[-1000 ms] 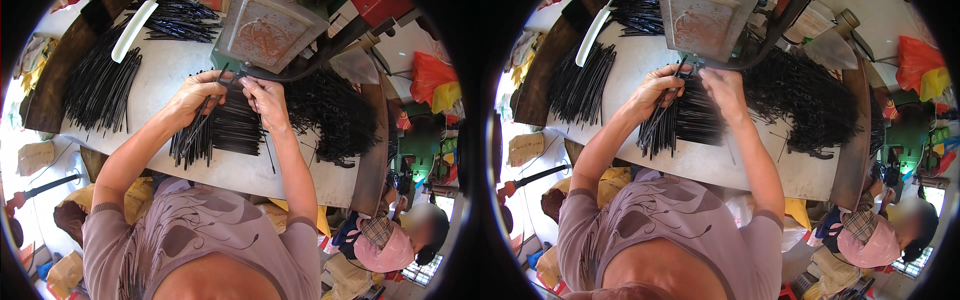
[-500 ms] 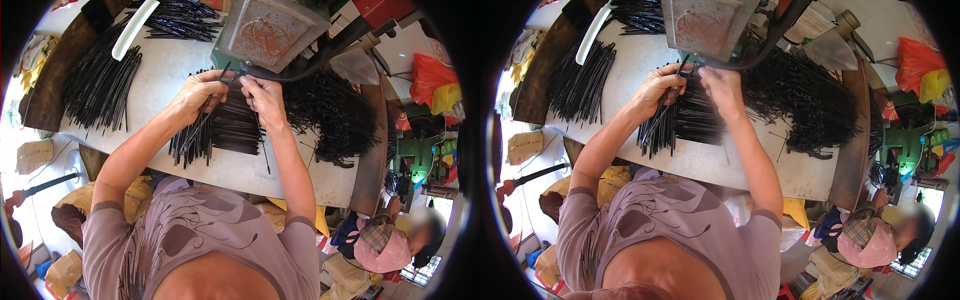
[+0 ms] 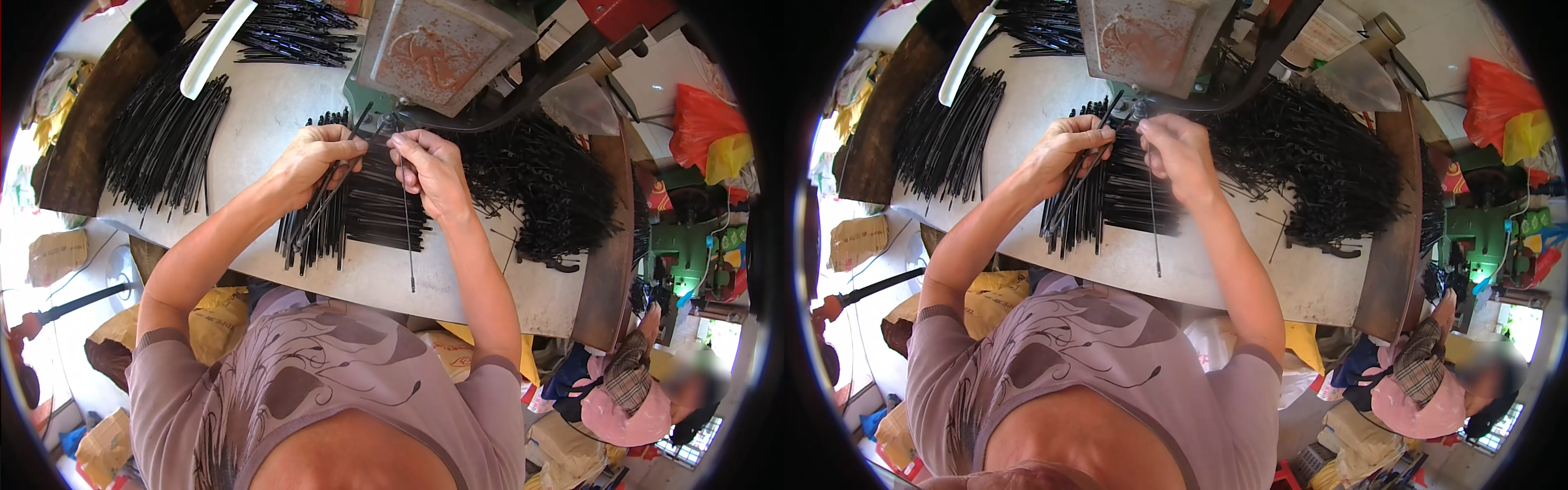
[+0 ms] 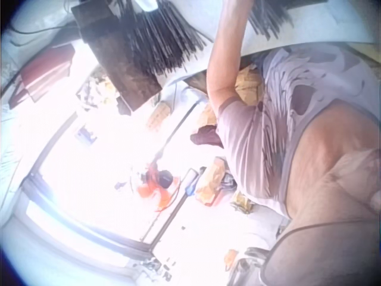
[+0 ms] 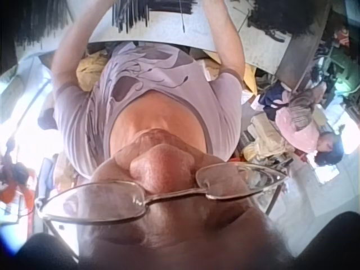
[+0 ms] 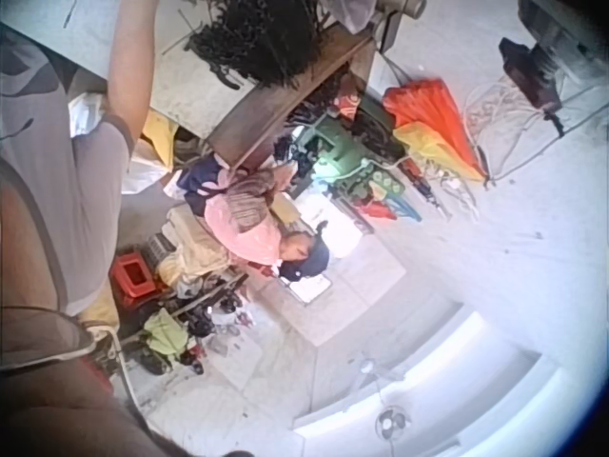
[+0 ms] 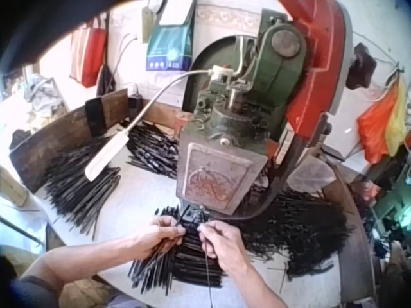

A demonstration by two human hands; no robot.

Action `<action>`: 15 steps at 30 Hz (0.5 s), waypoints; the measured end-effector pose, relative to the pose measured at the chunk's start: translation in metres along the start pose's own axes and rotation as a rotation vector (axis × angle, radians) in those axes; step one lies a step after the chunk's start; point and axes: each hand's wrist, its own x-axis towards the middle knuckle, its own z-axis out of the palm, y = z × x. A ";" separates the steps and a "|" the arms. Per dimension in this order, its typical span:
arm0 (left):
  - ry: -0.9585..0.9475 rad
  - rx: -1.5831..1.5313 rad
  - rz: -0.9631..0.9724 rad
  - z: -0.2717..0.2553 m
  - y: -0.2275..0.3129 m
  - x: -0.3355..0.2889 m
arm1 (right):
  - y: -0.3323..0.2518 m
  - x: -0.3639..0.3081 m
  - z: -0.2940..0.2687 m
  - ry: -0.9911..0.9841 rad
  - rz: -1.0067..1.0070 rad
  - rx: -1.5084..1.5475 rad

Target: The person attaches components onto umbrella ribs using a machine, gathers the processed ribs into a bundle, and places them into a sack on the floor.

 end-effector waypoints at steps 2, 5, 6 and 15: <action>-0.028 -0.088 0.040 0.006 -0.002 0.001 | 0.001 0.000 0.003 -0.016 -0.056 0.033; 0.001 -0.123 0.063 0.012 -0.003 0.004 | 0.004 0.005 0.008 0.038 -0.074 0.058; 0.001 -0.122 0.064 0.012 -0.003 0.005 | 0.004 0.006 0.009 0.037 -0.075 0.057; 0.045 -0.138 0.141 0.013 -0.010 0.014 | 0.010 0.014 0.016 0.057 -0.120 0.036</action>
